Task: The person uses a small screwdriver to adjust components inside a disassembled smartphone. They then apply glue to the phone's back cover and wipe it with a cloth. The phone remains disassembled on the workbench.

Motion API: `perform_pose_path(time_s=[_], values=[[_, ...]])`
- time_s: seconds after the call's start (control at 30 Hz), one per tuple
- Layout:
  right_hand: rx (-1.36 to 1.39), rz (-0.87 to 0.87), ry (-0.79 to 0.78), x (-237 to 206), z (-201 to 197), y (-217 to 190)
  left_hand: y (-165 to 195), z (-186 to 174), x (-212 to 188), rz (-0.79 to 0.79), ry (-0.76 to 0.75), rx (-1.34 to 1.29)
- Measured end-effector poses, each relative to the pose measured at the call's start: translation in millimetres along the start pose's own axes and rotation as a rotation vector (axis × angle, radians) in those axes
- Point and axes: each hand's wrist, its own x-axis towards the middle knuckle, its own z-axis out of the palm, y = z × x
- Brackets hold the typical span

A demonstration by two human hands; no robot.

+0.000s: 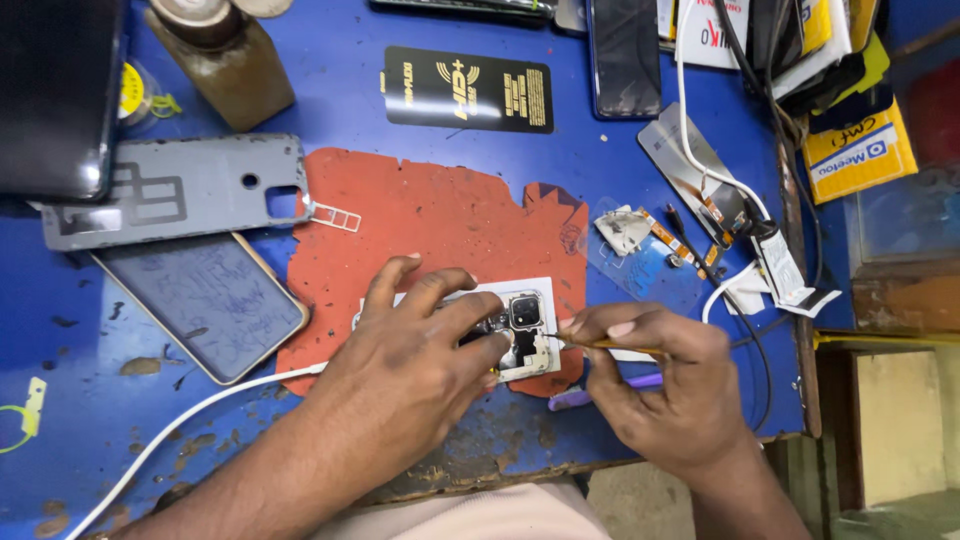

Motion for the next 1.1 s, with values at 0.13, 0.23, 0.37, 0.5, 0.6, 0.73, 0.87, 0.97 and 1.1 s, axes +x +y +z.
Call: perform_pose_path(time_s=[0.13,0.23,0.37,0.5,0.6,0.73,0.87,0.97,1.1], values=[[-0.061,0.074,-0.076,-7.0,-0.1,3.6,-1.7,2.5,-0.2,0.011,-0.047,0.029],[0.085,0.172,-0.125,-10.9,2.0,3.1,-2.9,3.2,-1.1,0.006,-0.06,0.038],[0.074,0.105,-0.139,-12.6,3.9,3.4,-3.0,4.0,-1.6,-0.003,-0.059,0.037],[0.007,0.064,-0.128,-9.3,5.4,3.2,-3.3,4.4,-2.1,-0.012,-0.068,0.036],[-0.248,0.004,-0.142,-2.4,0.1,-2.1,-4.0,3.7,-2.2,-0.008,-0.07,0.025],[-0.287,-0.018,-0.099,9.2,-2.4,-12.6,-4.5,1.8,-1.5,0.014,-0.048,0.023],[-0.172,0.021,-0.136,13.8,-2.1,-18.0,-5.9,-1.6,-2.1,0.023,-0.05,0.024],[-0.309,0.136,-0.075,10.7,1.0,-16.1,-5.1,-1.4,-1.6,0.024,-0.064,0.014],[-0.479,0.357,-0.246,3.3,1.5,-16.1,-5.8,-3.1,-1.0,0.038,-0.061,0.018]])
